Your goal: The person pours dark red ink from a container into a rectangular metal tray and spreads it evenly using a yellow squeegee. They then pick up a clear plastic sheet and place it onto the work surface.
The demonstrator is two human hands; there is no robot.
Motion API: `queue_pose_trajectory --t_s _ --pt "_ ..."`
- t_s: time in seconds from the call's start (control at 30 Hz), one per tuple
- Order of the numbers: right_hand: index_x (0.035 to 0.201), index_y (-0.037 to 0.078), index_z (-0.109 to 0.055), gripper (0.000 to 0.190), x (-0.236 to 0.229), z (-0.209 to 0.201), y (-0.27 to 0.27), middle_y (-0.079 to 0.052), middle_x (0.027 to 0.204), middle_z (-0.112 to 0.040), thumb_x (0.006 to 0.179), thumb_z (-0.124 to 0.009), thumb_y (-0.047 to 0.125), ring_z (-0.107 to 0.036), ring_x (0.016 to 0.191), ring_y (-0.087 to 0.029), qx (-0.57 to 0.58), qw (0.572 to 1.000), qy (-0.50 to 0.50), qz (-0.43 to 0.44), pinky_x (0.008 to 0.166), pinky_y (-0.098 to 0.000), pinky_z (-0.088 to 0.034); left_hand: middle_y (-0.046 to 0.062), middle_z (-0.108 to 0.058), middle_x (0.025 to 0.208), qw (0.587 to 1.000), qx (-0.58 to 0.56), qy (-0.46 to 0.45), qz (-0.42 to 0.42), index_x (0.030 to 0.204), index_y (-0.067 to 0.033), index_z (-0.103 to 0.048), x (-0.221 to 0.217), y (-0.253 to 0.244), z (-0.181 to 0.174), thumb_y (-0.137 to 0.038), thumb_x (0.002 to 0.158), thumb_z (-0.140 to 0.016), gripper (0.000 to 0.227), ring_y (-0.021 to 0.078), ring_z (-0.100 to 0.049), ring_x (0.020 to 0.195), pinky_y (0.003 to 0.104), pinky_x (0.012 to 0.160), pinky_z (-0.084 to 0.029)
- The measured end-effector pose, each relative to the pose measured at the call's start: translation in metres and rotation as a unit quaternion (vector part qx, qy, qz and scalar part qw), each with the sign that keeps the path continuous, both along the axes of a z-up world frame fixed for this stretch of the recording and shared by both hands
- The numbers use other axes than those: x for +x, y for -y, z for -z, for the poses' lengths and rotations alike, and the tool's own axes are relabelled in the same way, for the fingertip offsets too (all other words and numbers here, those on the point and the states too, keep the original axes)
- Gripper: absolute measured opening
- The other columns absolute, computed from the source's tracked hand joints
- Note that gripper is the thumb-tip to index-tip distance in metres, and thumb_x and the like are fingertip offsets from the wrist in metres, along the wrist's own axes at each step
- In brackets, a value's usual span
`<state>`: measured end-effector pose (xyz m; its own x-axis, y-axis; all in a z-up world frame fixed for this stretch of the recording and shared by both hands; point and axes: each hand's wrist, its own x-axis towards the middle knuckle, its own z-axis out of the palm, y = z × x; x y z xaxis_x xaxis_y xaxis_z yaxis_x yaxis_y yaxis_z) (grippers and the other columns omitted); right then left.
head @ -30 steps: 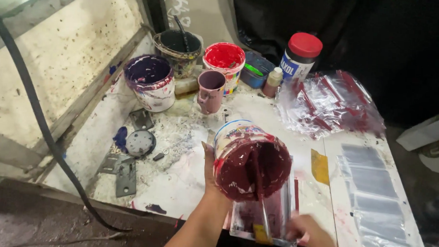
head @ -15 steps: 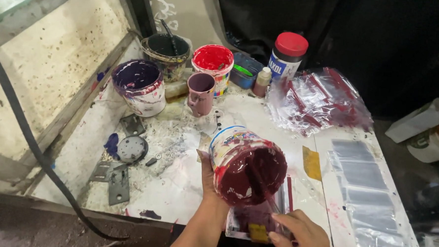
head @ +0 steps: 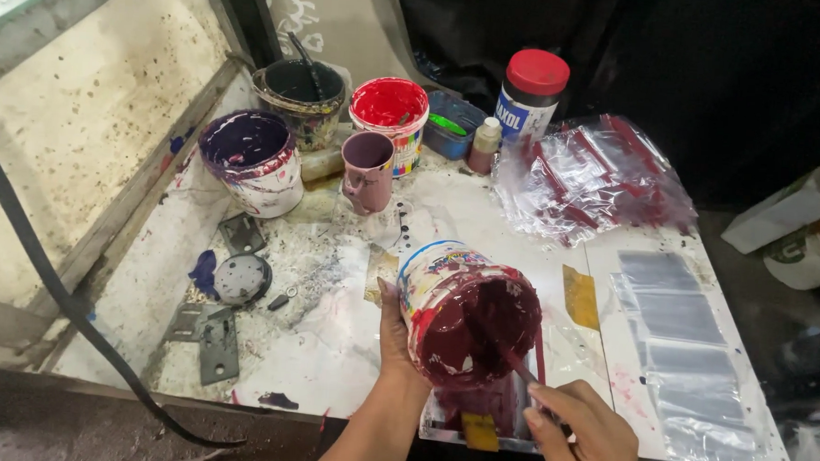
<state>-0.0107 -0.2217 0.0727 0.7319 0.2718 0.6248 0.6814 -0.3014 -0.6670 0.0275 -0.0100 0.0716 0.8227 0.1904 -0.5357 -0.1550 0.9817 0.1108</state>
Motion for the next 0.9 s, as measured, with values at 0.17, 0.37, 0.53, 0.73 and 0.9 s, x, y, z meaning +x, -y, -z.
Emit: queue_pose_trajectory --t_s 0.17,0.37,0.53,0.73,0.9 --pt "0.105 0.009 -0.074 0.021 0.001 0.005 0.004 -0.006 0.067 -0.062 0.085 -0.072 0.015 -0.055 0.052 -0.012 0.0 0.998 -0.042 -0.043 0.049 -0.0233 -0.04 0.017 -0.068 0.124 1.0 0.005 -0.026 0.005 0.138 -0.0118 -0.062 -0.001 0.001 0.001 -0.063 0.062 -0.07 0.092 0.0391 -0.064 0.115 0.057 0.1 -0.052" --pt "0.107 0.014 -0.077 0.021 0.013 0.01 0.015 0.001 0.072 -0.067 0.09 -0.067 0.022 -0.062 0.056 -0.01 -0.093 0.994 -0.045 -0.02 0.052 -0.0234 -0.048 0.016 -0.068 0.124 0.998 0.015 -0.058 0.007 0.14 -0.0137 -0.06 -0.004 -0.002 -0.007 -0.062 0.06 -0.071 0.094 0.0377 -0.065 0.114 0.055 0.097 -0.053" --pt "0.112 0.014 -0.078 0.026 0.029 0.004 0.014 -0.001 0.082 -0.079 0.086 -0.074 0.017 -0.072 0.067 -0.009 -0.066 0.989 -0.062 -0.121 0.062 -0.0227 -0.057 0.015 -0.07 0.119 0.997 0.019 -0.078 0.019 0.137 -0.0132 -0.063 -0.002 -0.005 0.002 -0.062 0.061 -0.072 0.09 0.0364 -0.066 0.109 0.055 0.094 -0.054" --pt "0.12 0.016 -0.07 0.028 0.035 0.002 0.016 0.003 0.068 -0.066 0.092 -0.066 0.016 -0.058 0.052 -0.006 -0.078 0.988 0.053 -0.122 0.042 -0.0213 -0.049 0.015 -0.069 0.124 0.998 0.02 -0.054 0.003 0.138 -0.014 -0.063 -0.004 -0.005 -0.004 -0.061 0.065 -0.069 0.087 0.0368 -0.064 0.113 0.054 0.097 -0.052" --pt "0.11 0.008 -0.073 0.023 0.035 0.016 0.015 -0.002 0.07 -0.067 0.094 -0.063 0.021 -0.059 0.051 -0.009 -0.14 0.982 0.104 -0.073 0.044 -0.0238 -0.052 0.015 -0.07 0.122 0.996 0.027 -0.081 0.015 0.136 -0.0148 -0.065 -0.002 -0.006 -0.006 -0.059 0.067 -0.07 0.083 0.0368 -0.065 0.111 0.054 0.095 -0.053"
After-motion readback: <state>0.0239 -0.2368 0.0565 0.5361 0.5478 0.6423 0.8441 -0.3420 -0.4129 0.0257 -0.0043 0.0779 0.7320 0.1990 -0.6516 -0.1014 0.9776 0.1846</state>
